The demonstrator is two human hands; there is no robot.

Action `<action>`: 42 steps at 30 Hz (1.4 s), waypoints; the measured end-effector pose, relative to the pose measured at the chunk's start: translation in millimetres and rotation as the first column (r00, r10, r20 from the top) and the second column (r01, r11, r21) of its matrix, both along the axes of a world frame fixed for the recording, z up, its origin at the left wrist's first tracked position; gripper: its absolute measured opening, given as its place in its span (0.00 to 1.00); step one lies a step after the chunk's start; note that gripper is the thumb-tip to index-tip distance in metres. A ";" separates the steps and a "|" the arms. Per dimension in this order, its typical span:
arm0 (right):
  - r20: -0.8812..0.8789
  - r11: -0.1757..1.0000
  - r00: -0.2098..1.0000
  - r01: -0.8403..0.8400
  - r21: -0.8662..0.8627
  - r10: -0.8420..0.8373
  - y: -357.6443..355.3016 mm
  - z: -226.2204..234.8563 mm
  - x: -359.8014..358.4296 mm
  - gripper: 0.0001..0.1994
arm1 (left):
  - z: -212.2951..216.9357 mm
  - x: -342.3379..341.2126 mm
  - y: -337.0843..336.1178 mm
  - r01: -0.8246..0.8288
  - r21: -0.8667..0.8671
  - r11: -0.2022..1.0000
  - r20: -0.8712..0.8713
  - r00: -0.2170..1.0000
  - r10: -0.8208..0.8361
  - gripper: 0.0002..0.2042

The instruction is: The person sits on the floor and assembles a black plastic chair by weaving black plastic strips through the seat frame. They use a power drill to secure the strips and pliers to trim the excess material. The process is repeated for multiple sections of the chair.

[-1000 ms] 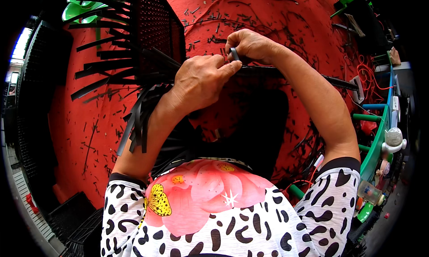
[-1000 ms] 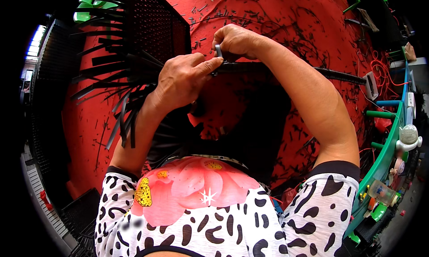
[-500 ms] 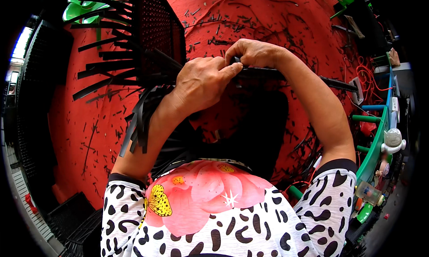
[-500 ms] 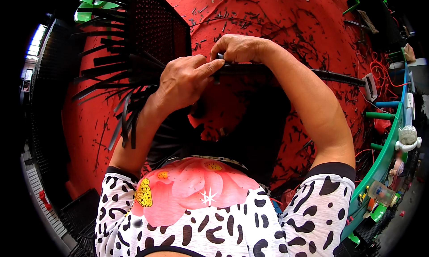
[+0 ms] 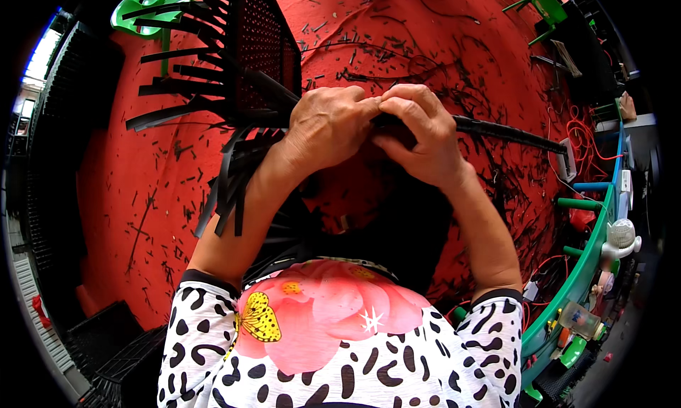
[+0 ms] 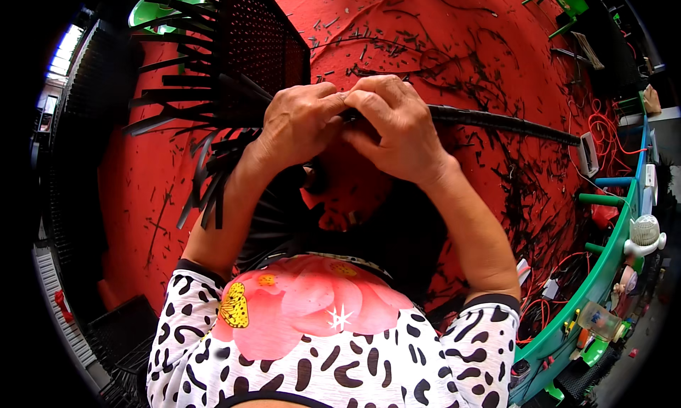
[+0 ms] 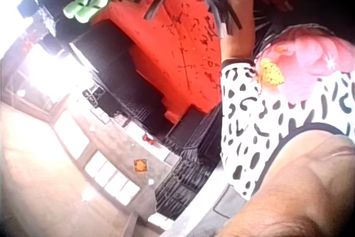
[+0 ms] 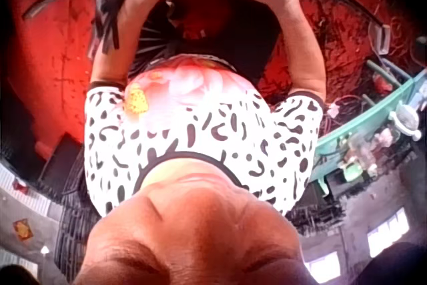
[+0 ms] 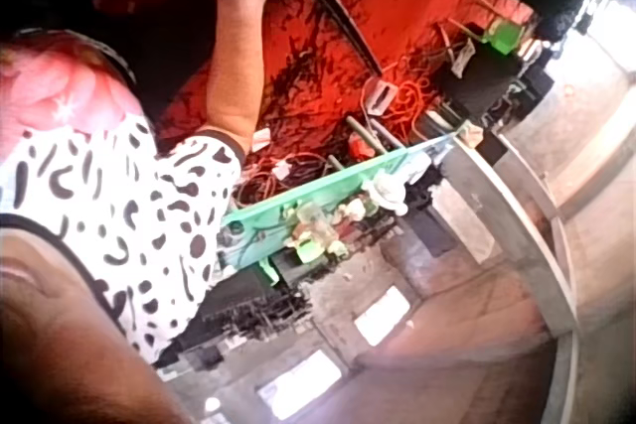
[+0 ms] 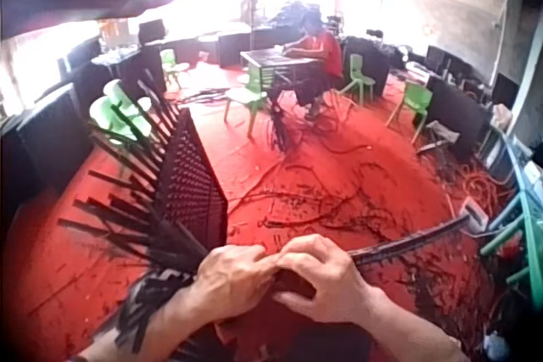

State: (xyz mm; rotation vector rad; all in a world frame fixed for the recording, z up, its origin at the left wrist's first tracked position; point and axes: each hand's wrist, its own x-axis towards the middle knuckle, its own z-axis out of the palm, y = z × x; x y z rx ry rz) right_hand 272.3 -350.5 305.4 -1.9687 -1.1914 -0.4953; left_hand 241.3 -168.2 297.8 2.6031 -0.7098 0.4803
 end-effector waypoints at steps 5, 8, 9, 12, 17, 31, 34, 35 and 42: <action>0.284 0.985 0.946 0.126 0.116 -0.154 10.2 -18.7 -1.4 0.10 | 2.4 1.5 1.5 0.003 -0.059 0.998 -0.024 1.000 -0.005 0.15; 0.231 0.979 0.967 0.059 0.196 -0.105 8.7 -23.7 -9.9 0.09 | 2.7 3.2 1.8 0.006 -0.064 0.998 -0.022 1.000 -0.008 0.16; 0.191 0.969 0.977 0.042 0.242 -0.090 8.3 -22.8 -14.4 0.07 | 2.9 3.8 2.1 0.006 -0.064 0.998 -0.023 1.000 -0.007 0.16; -0.165 0.862 0.971 -0.068 0.502 0.172 13.3 -24.1 -30.4 0.06 | 2.8 5.0 1.0 0.004 -0.067 0.998 0.008 1.000 -0.003 0.16; -0.338 0.773 0.867 -0.081 0.630 0.366 18.3 -19.2 -52.0 0.05 | 4.9 4.1 1.9 0.017 -0.040 0.999 0.024 1.000 -0.016 0.16; -0.349 0.943 0.931 0.019 0.331 0.104 6.2 4.9 -77.7 0.06 | -13.2 -17.1 -4.4 -0.023 -0.040 0.999 0.071 0.997 0.026 0.09; -0.305 0.961 0.952 0.064 0.270 0.022 14.4 21.8 -55.3 0.05 | -16.7 -20.8 -6.2 -0.039 -0.073 0.997 0.089 0.995 0.046 0.10; -0.318 0.948 0.948 0.086 0.307 0.017 19.9 22.8 -41.5 0.05 | -12.7 -21.5 -5.3 -0.034 -0.081 0.996 0.082 0.996 0.041 0.10; -0.343 0.945 0.936 0.179 0.275 -0.077 47.7 15.9 24.0 0.06 | -14.6 -20.5 -8.8 -0.031 -0.101 0.994 0.116 0.992 0.043 0.11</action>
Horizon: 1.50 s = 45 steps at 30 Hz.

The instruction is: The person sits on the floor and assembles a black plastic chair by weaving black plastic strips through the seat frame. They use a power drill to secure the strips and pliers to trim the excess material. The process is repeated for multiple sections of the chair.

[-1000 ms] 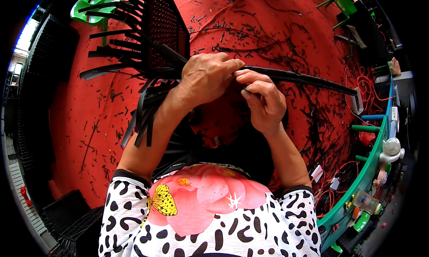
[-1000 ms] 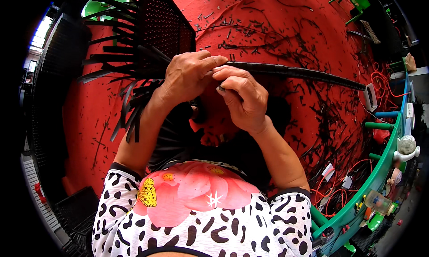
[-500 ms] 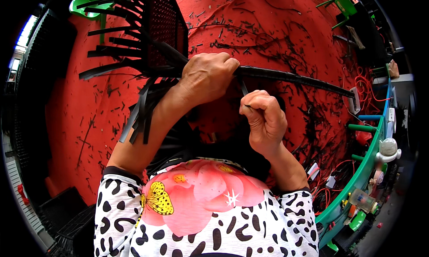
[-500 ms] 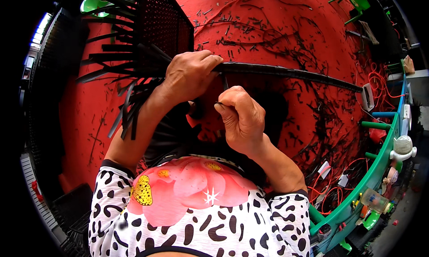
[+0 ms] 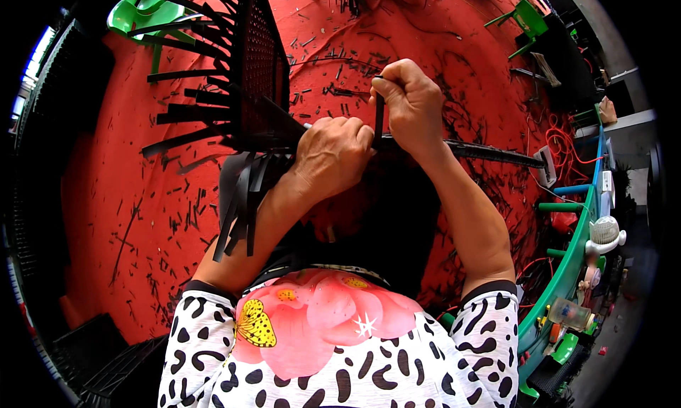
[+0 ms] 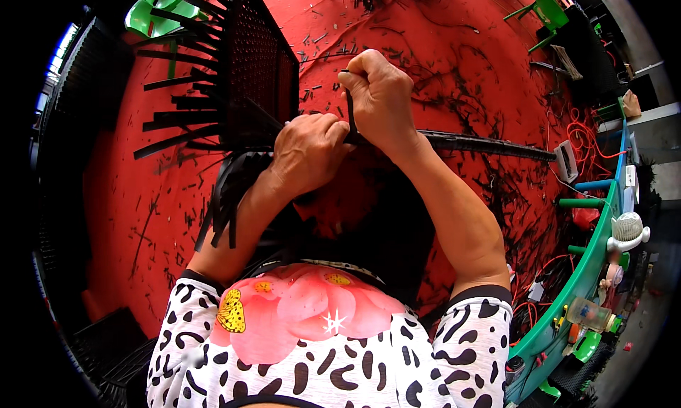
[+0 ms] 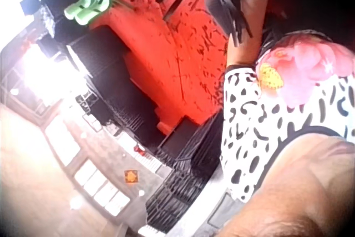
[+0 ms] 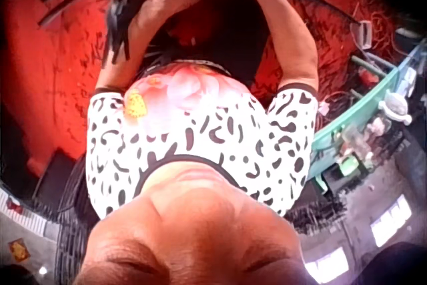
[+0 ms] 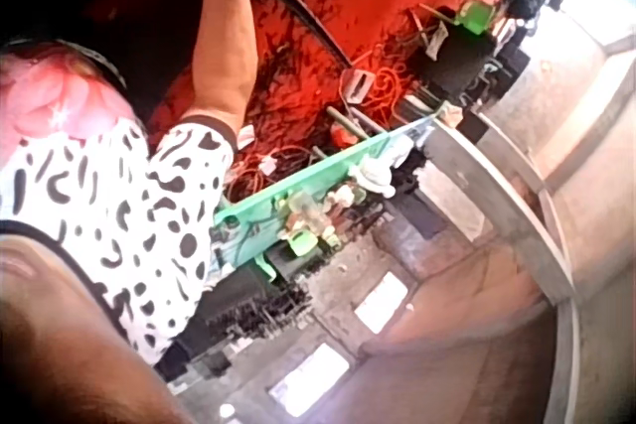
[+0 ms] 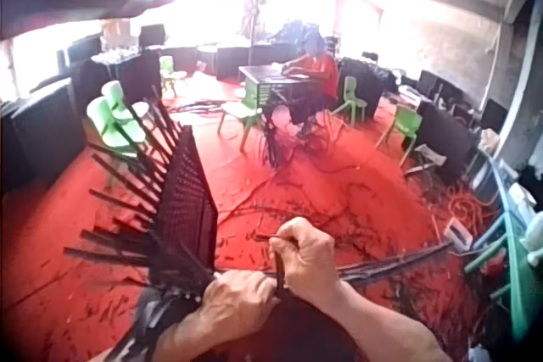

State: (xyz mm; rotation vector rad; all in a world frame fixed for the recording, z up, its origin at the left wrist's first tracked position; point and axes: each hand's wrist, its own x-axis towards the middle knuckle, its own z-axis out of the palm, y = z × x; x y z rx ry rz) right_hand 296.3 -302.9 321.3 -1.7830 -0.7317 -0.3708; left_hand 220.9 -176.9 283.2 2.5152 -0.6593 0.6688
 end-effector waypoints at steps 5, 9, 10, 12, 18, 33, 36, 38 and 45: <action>-0.102 0.964 0.992 0.046 -0.262 -0.075 -2.6 -15.8 26.6 0.04 | 1.4 -1.4 -4.7 -0.037 0.021 0.999 0.008 0.999 0.037 0.11; -0.183 0.894 0.979 -0.004 -0.448 -0.087 -4.4 -20.1 37.7 0.07 | 1.8 -0.7 -9.6 -0.050 0.003 0.999 0.005 0.999 0.050 0.12; -0.182 0.888 0.980 -0.017 -0.460 -0.076 -6.5 -21.3 39.2 0.06 | 1.5 -0.3 -11.5 -0.047 -0.010 0.999 0.006 0.999 0.047 0.12; -0.182 0.873 0.982 -0.041 -0.485 -0.055 -11.2 -25.1 41.8 0.06 | 0.7 1.4 -14.4 -0.042 -0.059 0.997 0.025 0.999 0.044 0.13; -0.195 0.833 0.981 -0.109 -0.543 0.001 -7.6 -31.6 51.3 0.07 | 5.6 3.8 -13.1 -0.043 0.003 0.999 0.058 0.997 0.043 0.10; -0.034 0.790 0.999 0.002 -0.613 -0.030 -11.9 -4.8 49.6 0.09 | 0.4 20.0 -4.3 -0.053 -0.001 0.999 0.067 0.996 0.053 0.07; -0.169 0.913 0.975 0.066 -0.403 -0.145 -45.6 13.5 40.6 0.07 | 7.2 26.2 -3.6 -0.013 -0.010 1.000 -0.012 1.000 0.013 0.06; 0.020 0.886 0.987 0.154 -0.438 -0.162 -81.5 4.9 40.2 0.07 | 8.2 26.7 -4.8 -0.017 -0.044 0.999 -0.022 1.000 0.016 0.06; 0.215 0.793 0.941 0.337 -0.508 -0.262 -110.8 -16.7 53.0 0.04 | 14.0 38.6 -2.8 -0.049 -0.034 0.998 0.011 0.999 0.050 0.04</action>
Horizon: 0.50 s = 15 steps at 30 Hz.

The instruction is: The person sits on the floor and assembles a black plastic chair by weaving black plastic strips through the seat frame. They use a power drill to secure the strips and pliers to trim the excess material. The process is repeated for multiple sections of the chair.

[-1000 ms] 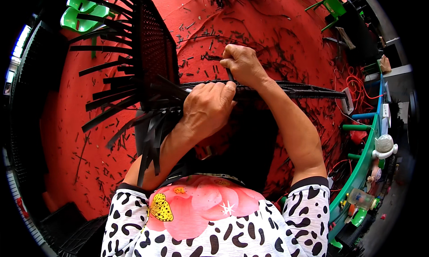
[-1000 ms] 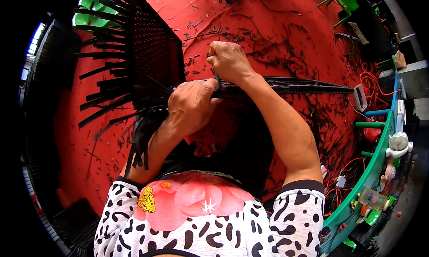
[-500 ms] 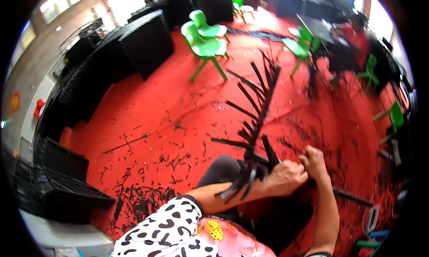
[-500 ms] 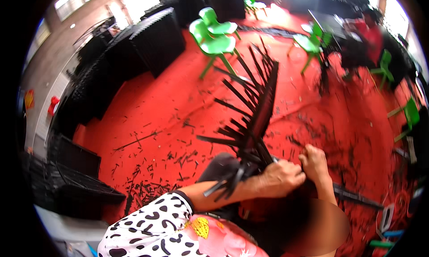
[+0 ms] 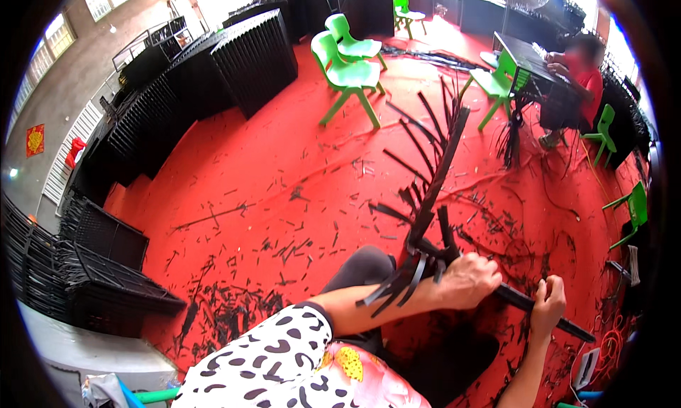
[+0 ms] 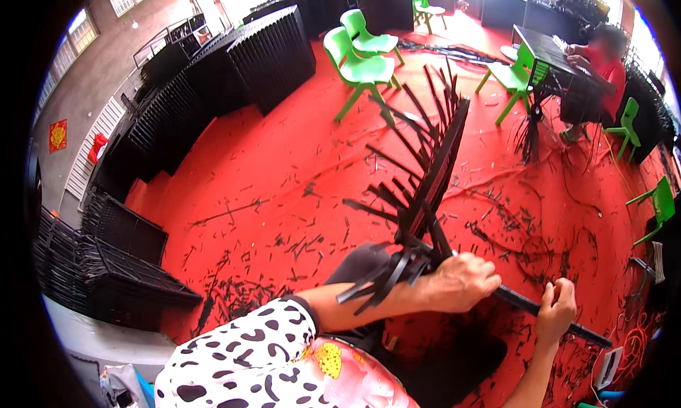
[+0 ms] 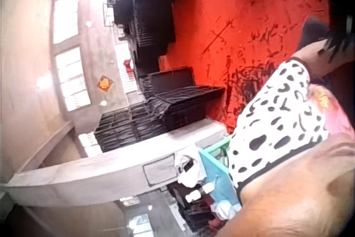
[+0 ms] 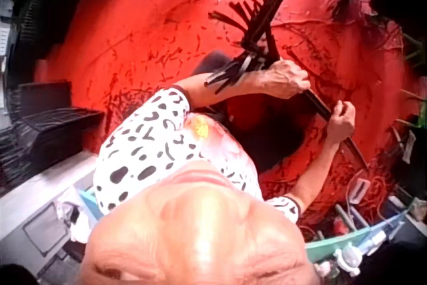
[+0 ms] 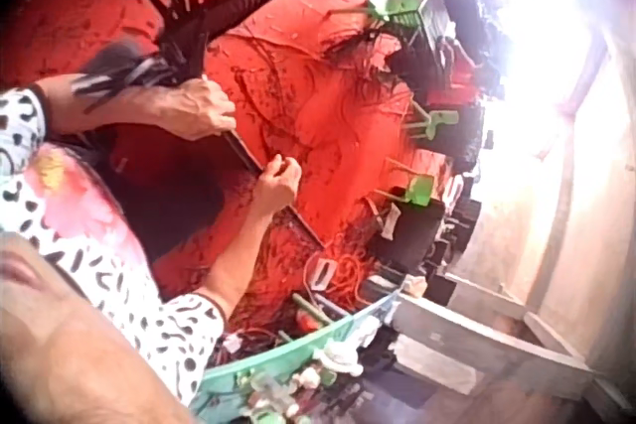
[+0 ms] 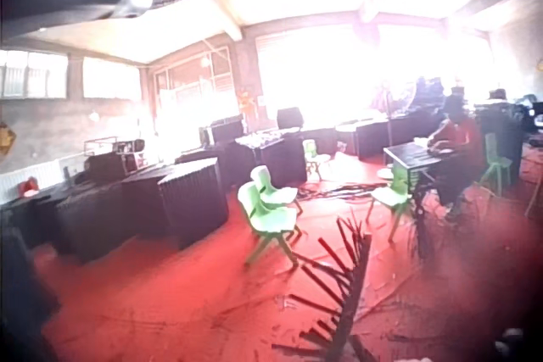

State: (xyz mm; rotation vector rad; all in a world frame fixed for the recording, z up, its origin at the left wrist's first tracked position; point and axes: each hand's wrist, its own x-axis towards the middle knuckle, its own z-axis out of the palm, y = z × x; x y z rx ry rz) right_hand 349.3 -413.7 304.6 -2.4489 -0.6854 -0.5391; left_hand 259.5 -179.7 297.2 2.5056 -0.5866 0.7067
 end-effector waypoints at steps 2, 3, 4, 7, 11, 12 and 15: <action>-0.031 0.999 0.999 0.041 0.023 -0.040 1.0 5.0 5.2 0.04 | 4.7 8.4 1.9 0.017 -0.012 1.000 -0.023 1.000 -0.018 0.04; 0.010 0.999 0.999 0.034 0.021 -0.034 -0.4 2.7 8.9 0.05 | 4.0 10.5 1.6 0.013 -0.031 0.999 -0.032 0.999 -0.014 0.05; 0.026 0.999 0.999 0.030 0.018 -0.030 1.1 3.4 12.2 0.05 | 6.3 12.9 3.2 0.007 -0.017 1.000 -0.048 0.999 -0.008 0.05; 0.044 1.000 0.999 0.028 0.011 -0.028 4.4 3.4 19.2 0.05 | 10.4 17.6 7.0 0.006 0.014 1.000 -0.118 0.993 -0.004 0.06; 0.039 0.998 0.997 0.063 -0.028 -0.062 0.8 7.7 27.1 0.05 | 18.2 27.7 8.1 0.056 -0.004 0.998 -0.212 0.976 -0.055 0.09; 0.040 0.997 0.997 0.066 -0.034 -0.065 4.7 9.4 27.8 0.05 | 20.0 28.6 10.0 0.054 0.001 0.999 -0.219 0.974 -0.052 0.09; 0.046 0.998 0.997 0.064 -0.027 -0.063 7.0 10.5 28.4 0.05 | 17.9 31.9 10.3 0.059 -0.004 0.998 -0.218 0.974 -0.059 0.09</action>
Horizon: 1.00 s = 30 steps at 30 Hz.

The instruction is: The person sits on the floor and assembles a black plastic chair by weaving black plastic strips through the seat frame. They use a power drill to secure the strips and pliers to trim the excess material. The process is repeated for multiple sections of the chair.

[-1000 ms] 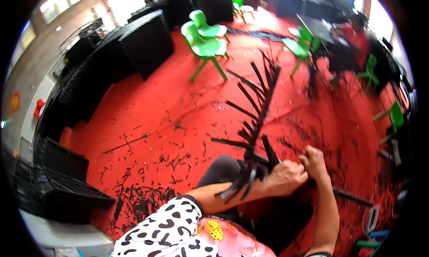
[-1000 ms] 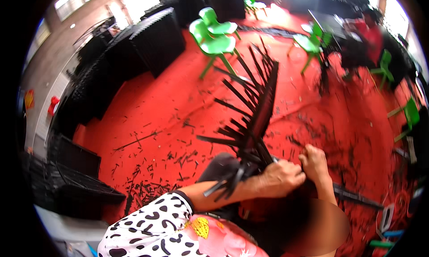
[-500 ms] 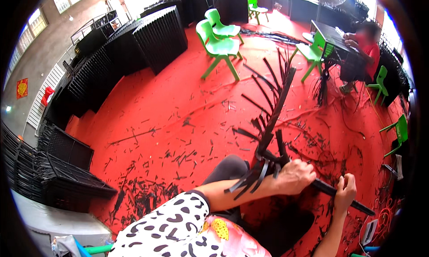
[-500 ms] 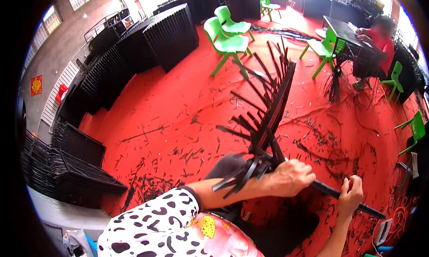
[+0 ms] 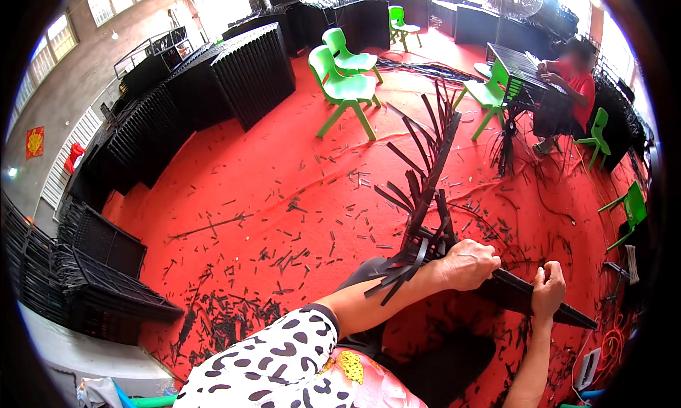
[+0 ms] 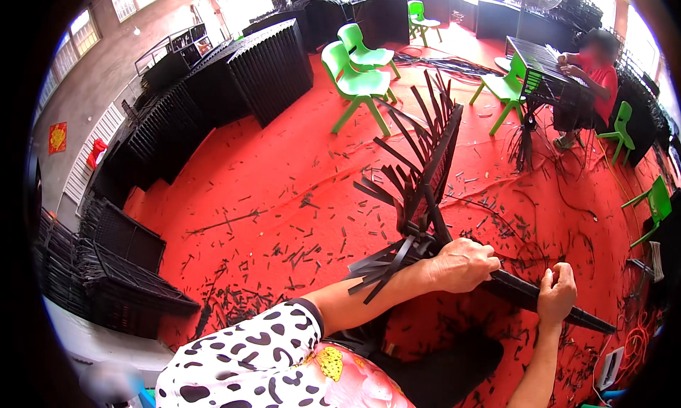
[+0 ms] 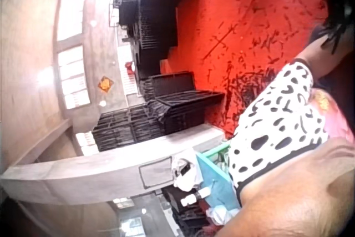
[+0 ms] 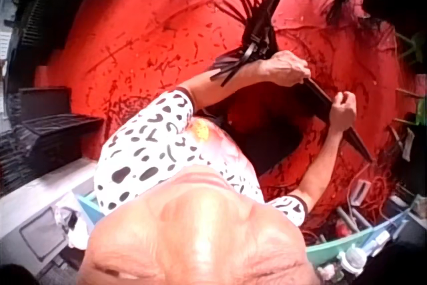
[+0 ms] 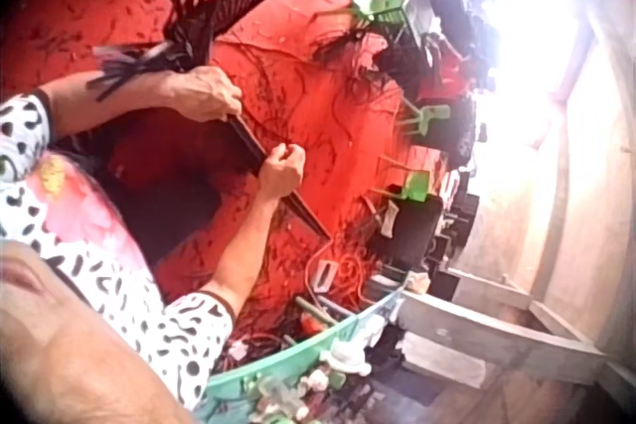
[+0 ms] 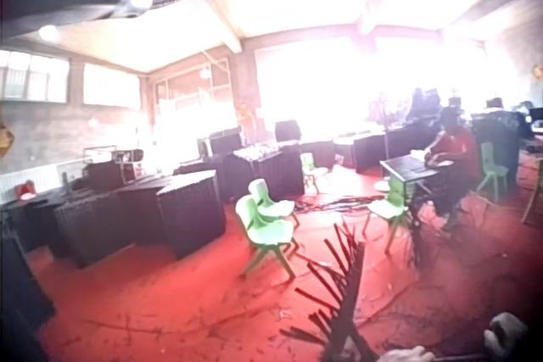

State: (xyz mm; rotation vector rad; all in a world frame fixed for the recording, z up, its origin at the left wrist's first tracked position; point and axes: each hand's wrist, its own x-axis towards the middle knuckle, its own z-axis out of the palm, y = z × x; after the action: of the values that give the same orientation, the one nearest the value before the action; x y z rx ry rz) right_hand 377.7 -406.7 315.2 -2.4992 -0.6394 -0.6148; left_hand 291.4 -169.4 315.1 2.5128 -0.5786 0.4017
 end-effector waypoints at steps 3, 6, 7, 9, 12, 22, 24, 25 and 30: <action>0.017 1.000 0.999 -0.030 0.004 0.030 2.6 -2.6 4.5 0.05 | -0.6 -1.3 3.4 -0.016 -0.005 1.000 0.010 1.000 0.016 0.09; 0.051 0.999 0.998 -0.029 0.021 0.028 2.6 -1.6 7.0 0.06 | 4.4 1.0 3.0 -0.009 0.004 1.000 -0.008 1.000 0.009 0.09; 0.006 1.000 1.000 -0.020 0.008 0.020 -1.6 -1.0 -0.3 0.06 | 1.1 -2.7 -1.2 -0.001 -0.006 1.000 0.002 1.000 0.001 0.09; -0.053 1.000 0.999 0.004 0.002 -0.004 -5.0 -2.6 -5.0 0.05 | -2.2 -5.1 -3.4 0.001 -0.027 1.000 -0.016 1.000 -0.002 0.08; 0.120 0.997 0.990 -0.079 0.021 0.076 10.7 -5.5 10.5 0.05 | -7.5 3.4 9.6 -0.009 -0.041 0.999 0.115 0.993 0.014 0.07; -0.023 1.000 1.000 0.007 0.013 -0.006 8.4 -1.6 11.4 0.05 | 3.0 8.5 10.2 0.008 -0.040 0.999 -0.011 1.000 -0.009 0.07; -0.027 1.000 1.000 -0.001 0.019 0.002 6.2 -2.8 15.6 0.05 | 2.0 12.0 9.1 0.015 -0.037 0.999 -0.034 0.999 -0.016 0.07; -0.018 1.000 1.000 -0.014 0.020 0.014 5.9 -2.3 18.6 0.05 | 2.2 14.2 9.3 0.014 -0.037 0.999 -0.043 0.999 -0.015 0.07; 0.007 0.999 0.999 -0.036 0.010 0.036 13.6 -3.3 28.5 0.06 | 2.8 20.7 17.5 0.004 -0.028 1.000 -0.053 0.999 -0.006 0.06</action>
State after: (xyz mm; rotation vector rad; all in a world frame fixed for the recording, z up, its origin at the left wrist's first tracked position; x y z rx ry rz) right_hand 406.2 -393.0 311.9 -2.4714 -0.6808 -0.6124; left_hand 312.1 -151.9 317.9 2.4875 -0.5548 0.3377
